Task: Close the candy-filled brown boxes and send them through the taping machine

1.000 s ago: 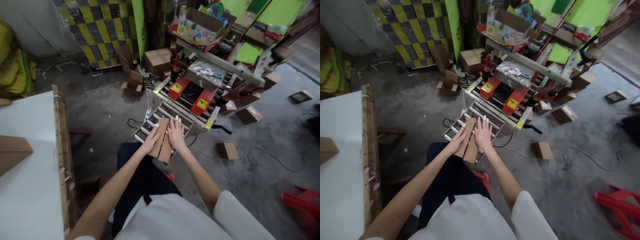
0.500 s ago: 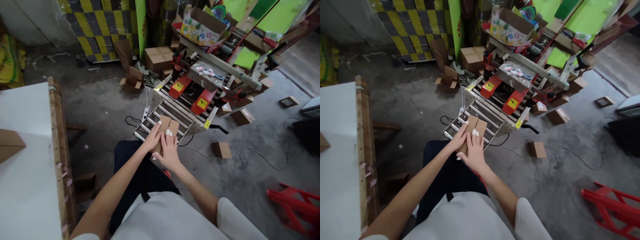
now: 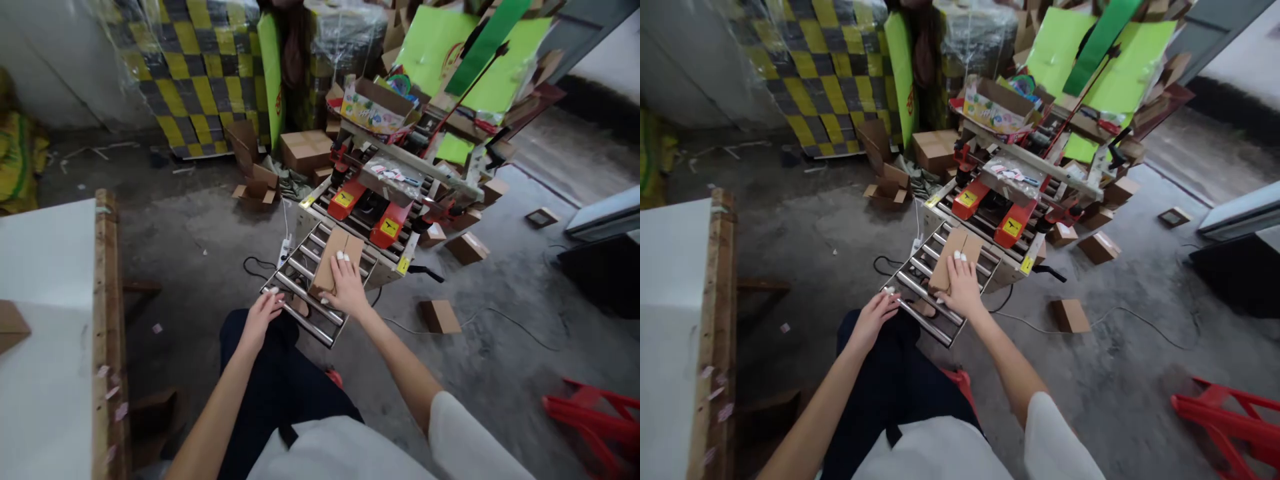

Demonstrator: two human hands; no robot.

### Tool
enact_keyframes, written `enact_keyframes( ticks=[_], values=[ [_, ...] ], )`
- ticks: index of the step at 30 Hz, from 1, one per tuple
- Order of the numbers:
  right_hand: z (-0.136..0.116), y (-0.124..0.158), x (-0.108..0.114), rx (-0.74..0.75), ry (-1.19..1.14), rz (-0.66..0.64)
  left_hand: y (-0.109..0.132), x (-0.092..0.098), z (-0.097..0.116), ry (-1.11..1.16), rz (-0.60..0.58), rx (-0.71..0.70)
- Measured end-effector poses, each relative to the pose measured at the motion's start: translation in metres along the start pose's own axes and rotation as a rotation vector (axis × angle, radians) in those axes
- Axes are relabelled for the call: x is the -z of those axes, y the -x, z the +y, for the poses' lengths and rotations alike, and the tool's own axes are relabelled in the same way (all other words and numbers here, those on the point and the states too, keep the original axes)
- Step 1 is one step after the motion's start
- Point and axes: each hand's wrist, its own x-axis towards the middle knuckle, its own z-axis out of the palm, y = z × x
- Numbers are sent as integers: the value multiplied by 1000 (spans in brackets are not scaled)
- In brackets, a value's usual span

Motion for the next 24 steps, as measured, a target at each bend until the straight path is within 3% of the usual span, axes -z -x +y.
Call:
enact_keyframes(
  ticks=[2, 5, 7, 9, 11, 13, 16, 18, 21, 24],
  values=[
    [33, -42, 11, -80, -27, 48, 15, 14, -4, 12, 81, 51],
    [70, -107, 44, -268, -103, 128, 38, 33, -13, 71, 161, 122],
    [72, -134, 65, -359, -158, 191, 48, 47, -24, 121, 158, 155],
    [53, -140, 68, -361, -178, 246, 55, 59, -35, 181, 154, 159],
    [17, -126, 46, -291, -197, 247, 62, 63, -43, 210, 187, 145],
    [-27, -94, 8, -199, -241, 194, 69, 58, -44, 177, 221, 107],
    [-94, -33, -46, -74, -344, 113, 73, 40, -30, 122, 197, -8],
    [-128, 0, -69, 6, -445, 96, 71, 27, -17, 133, 198, -59],
    [-154, 25, -88, 80, -562, 75, 69, 21, -5, 128, 256, -72],
    [-156, 30, -96, 95, -613, 44, 66, 28, -9, 100, 226, -56]
  ],
)
